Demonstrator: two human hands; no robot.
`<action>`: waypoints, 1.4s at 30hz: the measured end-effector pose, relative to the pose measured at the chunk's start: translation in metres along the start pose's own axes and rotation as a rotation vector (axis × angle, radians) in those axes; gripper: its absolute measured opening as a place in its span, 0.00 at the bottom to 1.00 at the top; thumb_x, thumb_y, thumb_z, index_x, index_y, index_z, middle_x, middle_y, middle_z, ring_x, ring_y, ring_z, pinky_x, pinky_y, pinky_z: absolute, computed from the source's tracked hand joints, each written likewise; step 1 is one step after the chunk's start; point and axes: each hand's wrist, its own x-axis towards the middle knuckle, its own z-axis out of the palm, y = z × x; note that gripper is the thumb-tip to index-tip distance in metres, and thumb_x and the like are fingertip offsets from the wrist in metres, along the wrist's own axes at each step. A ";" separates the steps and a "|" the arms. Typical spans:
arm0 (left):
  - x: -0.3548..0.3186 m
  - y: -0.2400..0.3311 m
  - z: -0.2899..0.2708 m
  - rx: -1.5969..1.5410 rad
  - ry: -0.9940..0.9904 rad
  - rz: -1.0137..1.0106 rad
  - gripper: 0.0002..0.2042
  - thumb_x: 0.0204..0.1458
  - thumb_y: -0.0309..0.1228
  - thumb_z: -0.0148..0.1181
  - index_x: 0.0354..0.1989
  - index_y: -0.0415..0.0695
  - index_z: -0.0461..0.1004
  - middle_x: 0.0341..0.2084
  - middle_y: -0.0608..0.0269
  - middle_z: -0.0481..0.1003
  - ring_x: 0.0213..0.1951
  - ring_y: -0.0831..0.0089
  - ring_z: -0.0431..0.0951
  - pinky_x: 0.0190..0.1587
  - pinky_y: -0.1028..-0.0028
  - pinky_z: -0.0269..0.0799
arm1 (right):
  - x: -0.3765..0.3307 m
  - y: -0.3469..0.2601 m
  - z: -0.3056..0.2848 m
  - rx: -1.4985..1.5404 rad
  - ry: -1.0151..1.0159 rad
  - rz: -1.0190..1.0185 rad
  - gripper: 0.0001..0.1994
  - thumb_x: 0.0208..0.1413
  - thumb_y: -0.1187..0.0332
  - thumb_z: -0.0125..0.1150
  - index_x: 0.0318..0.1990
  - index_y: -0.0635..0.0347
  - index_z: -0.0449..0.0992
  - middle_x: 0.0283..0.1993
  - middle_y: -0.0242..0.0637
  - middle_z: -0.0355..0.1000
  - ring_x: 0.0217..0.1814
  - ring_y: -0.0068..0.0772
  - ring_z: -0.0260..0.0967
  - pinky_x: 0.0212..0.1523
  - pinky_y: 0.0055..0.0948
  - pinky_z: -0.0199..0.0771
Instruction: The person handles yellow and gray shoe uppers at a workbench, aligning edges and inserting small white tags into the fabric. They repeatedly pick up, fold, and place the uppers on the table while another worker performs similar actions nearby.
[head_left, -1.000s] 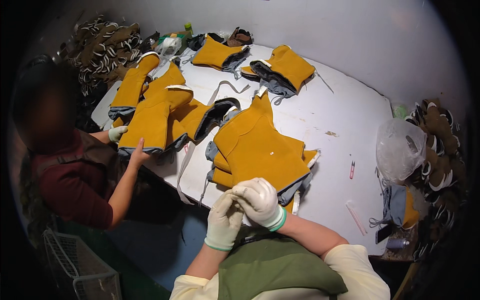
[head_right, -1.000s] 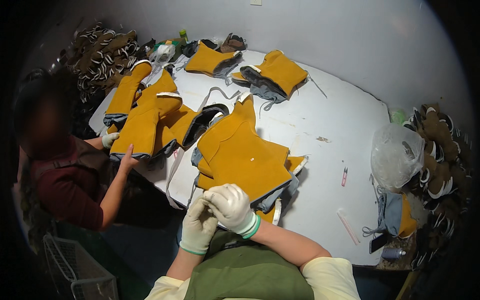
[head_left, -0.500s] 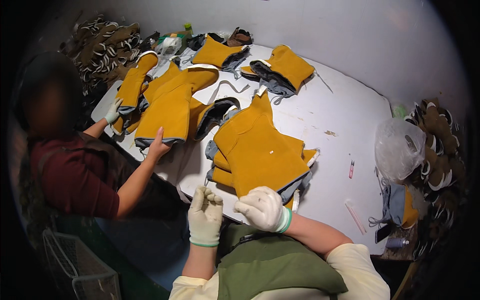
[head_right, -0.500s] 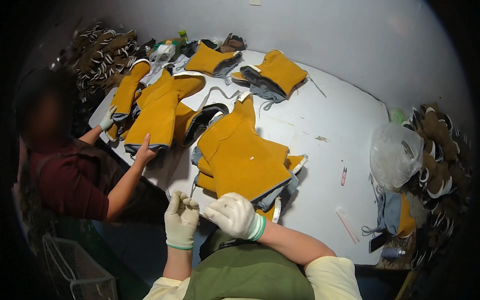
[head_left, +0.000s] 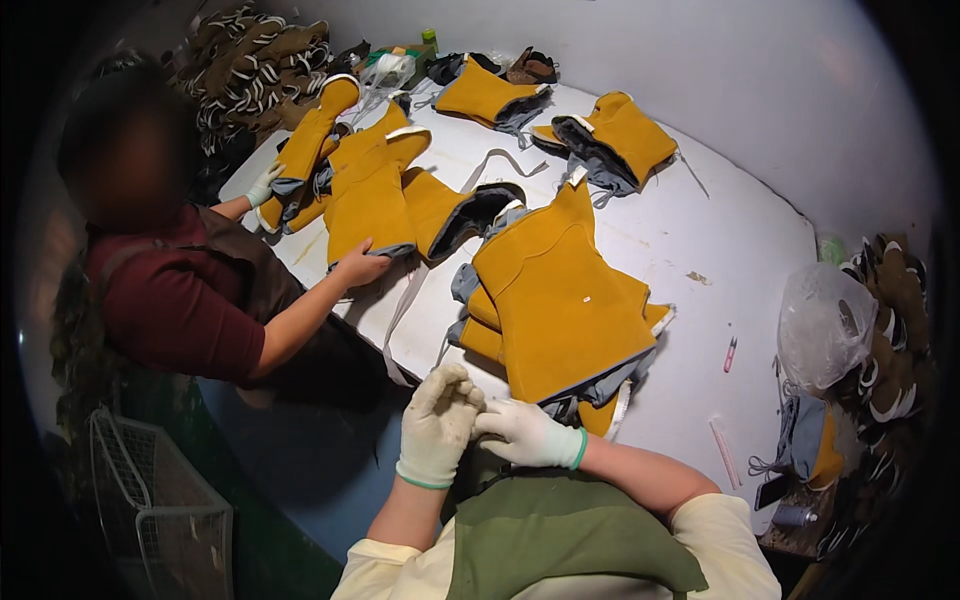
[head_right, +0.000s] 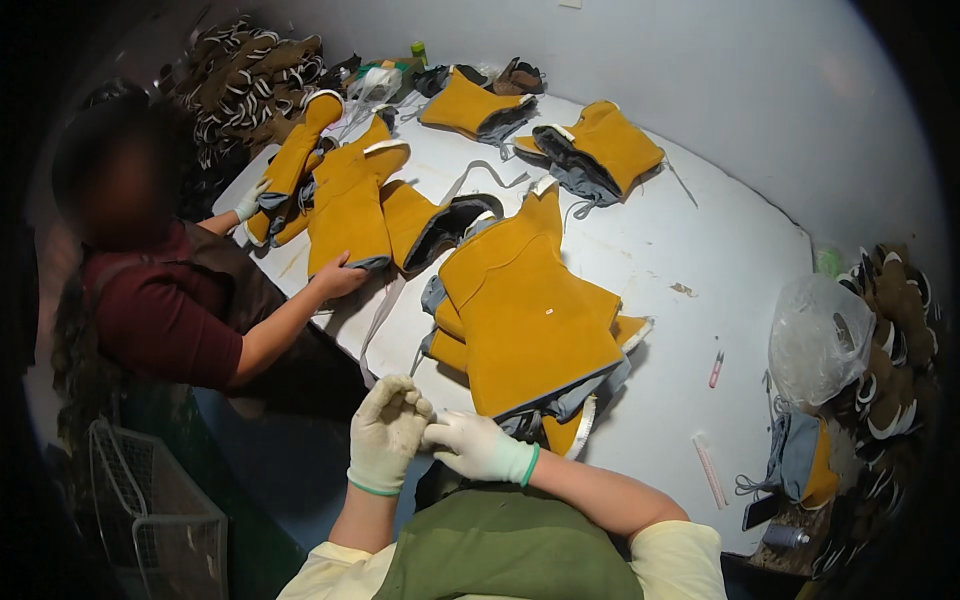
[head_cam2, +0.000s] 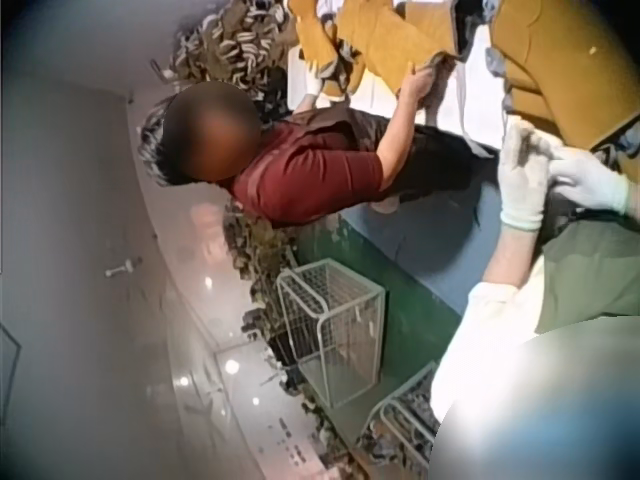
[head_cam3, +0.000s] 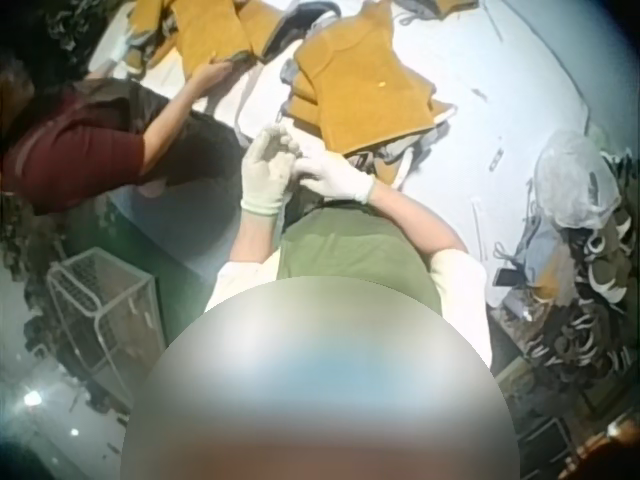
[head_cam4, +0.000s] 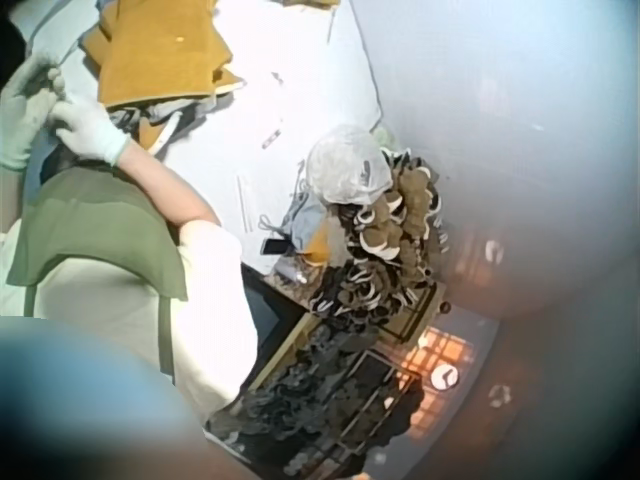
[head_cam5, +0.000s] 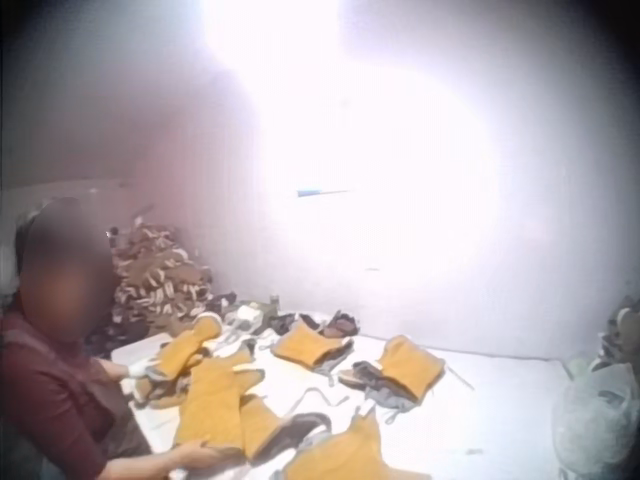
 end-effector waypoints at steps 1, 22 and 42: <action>-0.001 0.001 -0.002 0.029 -0.010 0.020 0.08 0.59 0.33 0.57 0.38 0.40 0.75 0.36 0.62 0.74 0.38 0.73 0.72 0.48 0.69 0.69 | -0.002 0.005 0.002 0.039 -0.042 0.009 0.10 0.52 0.67 0.62 0.42 0.55 0.75 0.33 0.39 0.73 0.34 0.44 0.73 0.39 0.40 0.74; -0.014 -0.047 0.031 0.196 -0.382 -0.263 0.38 0.62 0.60 0.31 0.73 0.44 0.41 0.72 0.56 0.43 0.72 0.62 0.44 0.71 0.61 0.38 | 0.011 -0.011 -0.045 0.246 0.592 0.465 0.08 0.62 0.68 0.53 0.35 0.63 0.75 0.24 0.45 0.71 0.24 0.31 0.71 0.28 0.28 0.70; 0.069 -0.043 0.013 1.473 -0.588 0.250 0.06 0.51 0.25 0.61 0.36 0.37 0.78 0.31 0.55 0.76 0.38 0.65 0.78 0.41 0.69 0.72 | -0.048 -0.008 -0.192 0.322 0.889 0.798 0.15 0.57 0.62 0.60 0.47 0.62 0.72 0.30 0.32 0.73 0.26 0.19 0.66 0.28 0.19 0.68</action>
